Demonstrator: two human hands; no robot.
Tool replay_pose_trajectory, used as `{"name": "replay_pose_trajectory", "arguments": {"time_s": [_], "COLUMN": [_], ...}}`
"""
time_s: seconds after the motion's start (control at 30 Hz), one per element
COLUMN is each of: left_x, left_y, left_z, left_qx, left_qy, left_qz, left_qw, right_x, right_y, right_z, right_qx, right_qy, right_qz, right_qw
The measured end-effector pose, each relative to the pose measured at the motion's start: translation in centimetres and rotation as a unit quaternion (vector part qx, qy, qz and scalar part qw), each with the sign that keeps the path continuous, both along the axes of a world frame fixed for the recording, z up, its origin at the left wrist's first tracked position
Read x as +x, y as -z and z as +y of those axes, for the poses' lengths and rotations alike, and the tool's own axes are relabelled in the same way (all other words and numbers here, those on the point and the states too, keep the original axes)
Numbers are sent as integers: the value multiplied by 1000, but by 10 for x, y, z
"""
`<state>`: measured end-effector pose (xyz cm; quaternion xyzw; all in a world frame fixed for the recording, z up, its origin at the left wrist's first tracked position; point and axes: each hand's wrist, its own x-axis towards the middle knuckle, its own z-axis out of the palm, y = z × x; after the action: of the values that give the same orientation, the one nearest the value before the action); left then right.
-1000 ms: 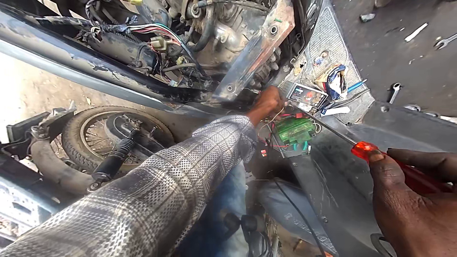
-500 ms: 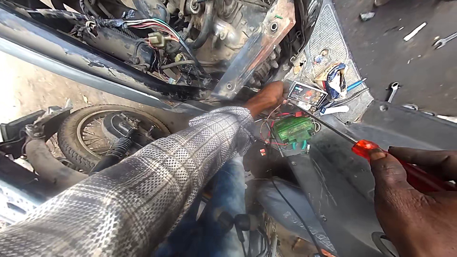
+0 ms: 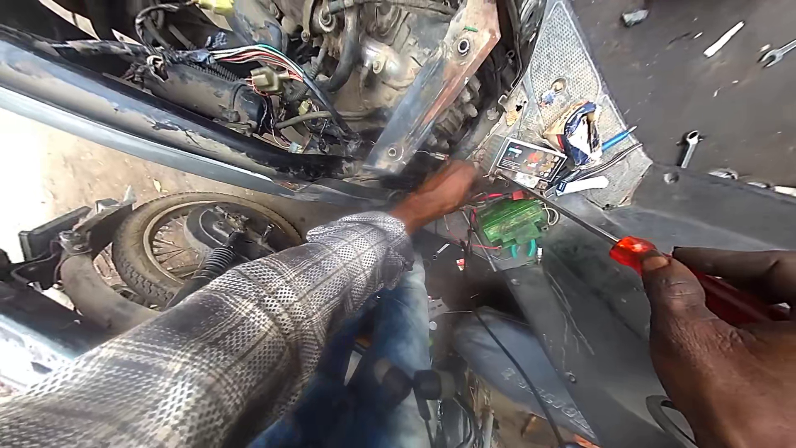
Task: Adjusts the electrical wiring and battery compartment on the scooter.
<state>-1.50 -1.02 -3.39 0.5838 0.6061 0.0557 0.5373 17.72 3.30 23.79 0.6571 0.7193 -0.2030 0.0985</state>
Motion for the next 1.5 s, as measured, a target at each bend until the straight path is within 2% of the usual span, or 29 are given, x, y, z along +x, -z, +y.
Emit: {"name": "replay_pose_trajectory", "arguments": {"time_s": [0.07, 0.17, 0.23, 0.27, 0.4, 0.57, 0.77, 0.87, 0.93, 0.97, 1.07, 1.3, 1.37, 1.43, 1.5], "left_x": [0, 0, -2, -3, -8, -19, -16, -15, -15, -15, -11, -3, -7, -9, -11], "left_y": [-3, -2, 1, 4, 5, 10, 11, 14, 10, 9, 14, 18, 16, 17, 15], "left_z": [0, 10, 18, 23, 37, 37, 42, 41, 44, 46, 49, 48, 51, 54, 53], "left_qx": [-44, -114, -139, -135, -74, -95, -77, -106, -164, -183, -189, -176, -148, -54, 44], "left_qy": [-82, -233, -270, -258, -105, -87, 14, -63, -139, -149, -125, -147, -97, -17, 60], "left_qz": [-31, -81, -92, -85, -28, -69, -18, -76, -103, -98, -57, -23, -17, 20, 61], "left_qw": [995, 962, 948, 953, 991, 989, 997, 989, 971, 967, 972, 973, 984, 998, 995], "right_x": [-1, 0, 1, 2, 5, 5, 4, 3, 3, 3, 2, 5, 6, 6, 5], "right_y": [-2, -2, -1, -1, 0, 1, 0, 0, 0, 0, 0, 0, 1, 1, 1], "right_z": [1, 2, 2, 2, -1, -3, -3, -3, -4, -4, -4, -4, -4, -4, -6], "right_qx": [-1, -4, -9, -10, -9, -16, -15, -10, -9, -7, -6, -12, -14, -12, -9], "right_qy": [6, 11, 11, 11, 7, 12, 9, 10, 8, 8, 4, 8, 13, 17, 13], "right_qz": [-6, -7, -5, -5, -1, 2, -10, -5, -5, -7, -9, -7, -6, -4, -7], "right_qw": [1000, 1000, 1000, 1000, 1000, 1000, 1000, 1000, 1000, 1000, 1000, 1000, 1000, 1000, 1000]}}
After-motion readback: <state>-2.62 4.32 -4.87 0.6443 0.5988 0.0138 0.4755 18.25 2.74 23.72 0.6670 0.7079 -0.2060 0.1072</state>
